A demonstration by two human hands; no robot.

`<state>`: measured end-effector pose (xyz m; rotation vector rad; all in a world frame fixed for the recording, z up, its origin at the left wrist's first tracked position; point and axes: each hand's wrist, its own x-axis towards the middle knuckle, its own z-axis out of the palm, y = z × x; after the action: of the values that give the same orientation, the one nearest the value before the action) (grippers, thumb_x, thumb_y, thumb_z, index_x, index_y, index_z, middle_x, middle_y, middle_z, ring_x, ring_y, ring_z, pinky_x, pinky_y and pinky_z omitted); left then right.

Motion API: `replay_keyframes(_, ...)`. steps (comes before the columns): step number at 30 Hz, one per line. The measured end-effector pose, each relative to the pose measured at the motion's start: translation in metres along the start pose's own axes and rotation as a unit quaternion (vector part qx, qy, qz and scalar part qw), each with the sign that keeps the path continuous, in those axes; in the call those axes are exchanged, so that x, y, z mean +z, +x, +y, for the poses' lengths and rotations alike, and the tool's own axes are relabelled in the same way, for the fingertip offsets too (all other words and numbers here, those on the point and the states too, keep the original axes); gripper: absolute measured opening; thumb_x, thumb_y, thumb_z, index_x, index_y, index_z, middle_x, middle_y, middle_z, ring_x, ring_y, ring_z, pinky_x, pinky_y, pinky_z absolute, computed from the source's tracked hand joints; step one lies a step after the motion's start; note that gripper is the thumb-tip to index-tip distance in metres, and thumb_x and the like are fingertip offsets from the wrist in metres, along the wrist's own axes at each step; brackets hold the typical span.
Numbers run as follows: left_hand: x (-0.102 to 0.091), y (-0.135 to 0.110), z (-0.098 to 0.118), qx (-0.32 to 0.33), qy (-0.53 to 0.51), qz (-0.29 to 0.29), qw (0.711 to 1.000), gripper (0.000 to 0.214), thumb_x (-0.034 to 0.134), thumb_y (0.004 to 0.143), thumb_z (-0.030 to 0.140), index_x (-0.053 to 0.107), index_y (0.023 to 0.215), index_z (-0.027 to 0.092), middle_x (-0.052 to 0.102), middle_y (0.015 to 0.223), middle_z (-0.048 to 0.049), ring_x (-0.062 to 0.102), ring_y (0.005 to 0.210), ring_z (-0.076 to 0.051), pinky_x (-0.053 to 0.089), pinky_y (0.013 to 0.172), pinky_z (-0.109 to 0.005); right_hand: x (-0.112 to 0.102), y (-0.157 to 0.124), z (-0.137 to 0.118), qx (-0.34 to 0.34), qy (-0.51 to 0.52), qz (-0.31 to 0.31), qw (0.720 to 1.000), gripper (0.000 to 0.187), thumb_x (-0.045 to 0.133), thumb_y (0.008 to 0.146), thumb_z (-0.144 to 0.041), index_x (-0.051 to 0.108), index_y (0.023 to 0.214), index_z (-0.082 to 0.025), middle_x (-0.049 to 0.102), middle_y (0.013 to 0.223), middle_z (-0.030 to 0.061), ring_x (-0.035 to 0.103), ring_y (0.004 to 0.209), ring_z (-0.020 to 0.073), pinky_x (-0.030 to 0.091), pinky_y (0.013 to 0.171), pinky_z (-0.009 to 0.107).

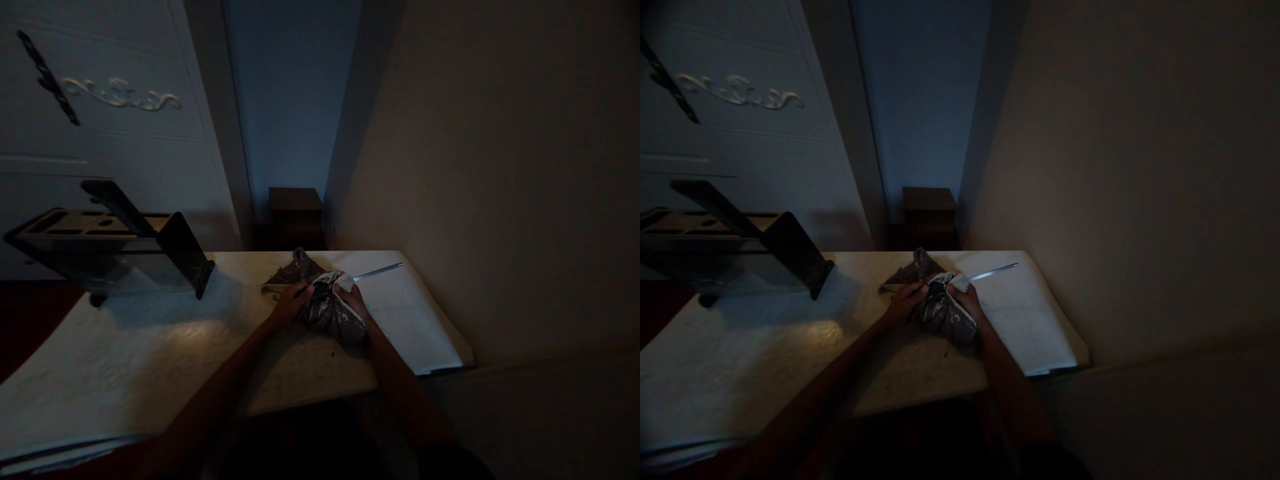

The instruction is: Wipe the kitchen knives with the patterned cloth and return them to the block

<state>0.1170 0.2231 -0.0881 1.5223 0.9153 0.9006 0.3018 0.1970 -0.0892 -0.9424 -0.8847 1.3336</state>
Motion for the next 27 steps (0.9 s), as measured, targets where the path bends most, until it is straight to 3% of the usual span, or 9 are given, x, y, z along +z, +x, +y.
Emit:
replay_keyframes(3, 0.000, 0.000, 0.004, -0.038, -0.038, -0.009, 0.999, 0.051, 0.058, 0.080, 0.067, 0.054, 0.072, 0.017, 0.043, 0.048, 0.0055, 0.036, 0.038, -0.008, 0.027, 0.038, -0.022, -0.001, -0.001, 0.001, 0.001, 0.016, -0.019, 1.000, 0.043, 0.082, 0.069, -0.043, 0.068, 0.101, -0.019, 0.072, 0.094, 0.0053, 0.067, 0.081, 0.0231, 0.054, 0.081, 0.037)
replay_keyframes(6, -0.001, 0.001, 0.007, -0.047, -0.036, -0.010, 0.998, 0.048, 0.059, 0.079, 0.065, 0.055, 0.071, 0.017, 0.045, 0.049, 0.0050, 0.038, 0.039, -0.008, 0.028, 0.038, -0.022, -0.002, -0.002, 0.001, 0.003, 0.015, -0.015, 1.000, 0.040, 0.082, 0.069, -0.040, 0.068, 0.100, -0.019, 0.072, 0.092, 0.0044, 0.067, 0.080, 0.0226, 0.054, 0.080, 0.036)
replay_keyframes(9, -0.001, 0.001, 0.005, -0.022, 0.015, 0.017, 0.999, 0.042, 0.061, 0.079, 0.057, 0.065, 0.084, 0.016, 0.058, 0.059, 0.0017, 0.049, 0.048, -0.012, 0.038, 0.045, -0.022, -0.001, -0.001, 0.001, 0.012, 0.024, -0.002, 1.000, 0.040, 0.083, 0.067, -0.039, 0.067, 0.098, -0.020, 0.071, 0.089, 0.0031, 0.066, 0.075, 0.0213, 0.054, 0.077, 0.036)
replay_keyframes(13, -0.002, 0.002, 0.000, 0.033, 0.075, 0.054, 0.995, 0.038, 0.065, 0.077, 0.050, 0.072, 0.096, 0.017, 0.073, 0.088, -0.0050, 0.065, 0.077, -0.020, 0.052, 0.067, -0.029, 0.001, 0.001, 0.000, 0.017, 0.016, 0.028, 0.999, 0.035, 0.084, 0.063, -0.036, 0.066, 0.089, -0.022, 0.069, 0.078, 0.0000, 0.063, 0.066, 0.0186, 0.054, 0.068, 0.035)
replay_keyframes(19, -0.006, 0.001, -0.004, 0.071, 0.111, 0.065, 0.989, 0.034, 0.067, 0.078, 0.044, 0.072, 0.101, 0.019, 0.074, 0.102, -0.0066, 0.067, 0.094, -0.025, 0.052, 0.088, -0.038, 0.003, -0.005, -0.007, 0.023, -0.042, 0.029, 0.998, 0.032, 0.081, 0.064, -0.034, 0.068, 0.090, -0.019, 0.071, 0.083, 0.0035, 0.064, 0.074, 0.0214, 0.053, 0.069, 0.034)
replay_keyframes(27, -0.002, -0.005, -0.010, 0.118, 0.150, 0.121, 0.974, 0.023, 0.068, 0.079, 0.035, 0.067, 0.096, 0.020, 0.069, 0.097, -0.0054, 0.064, 0.094, -0.023, 0.050, 0.088, -0.038, -0.002, -0.001, 0.001, 0.046, -0.090, 0.072, 0.992, 0.040, 0.088, 0.054, -0.042, 0.070, 0.080, -0.018, 0.070, 0.074, 0.0031, 0.063, 0.065, 0.0199, 0.051, 0.065, 0.034)
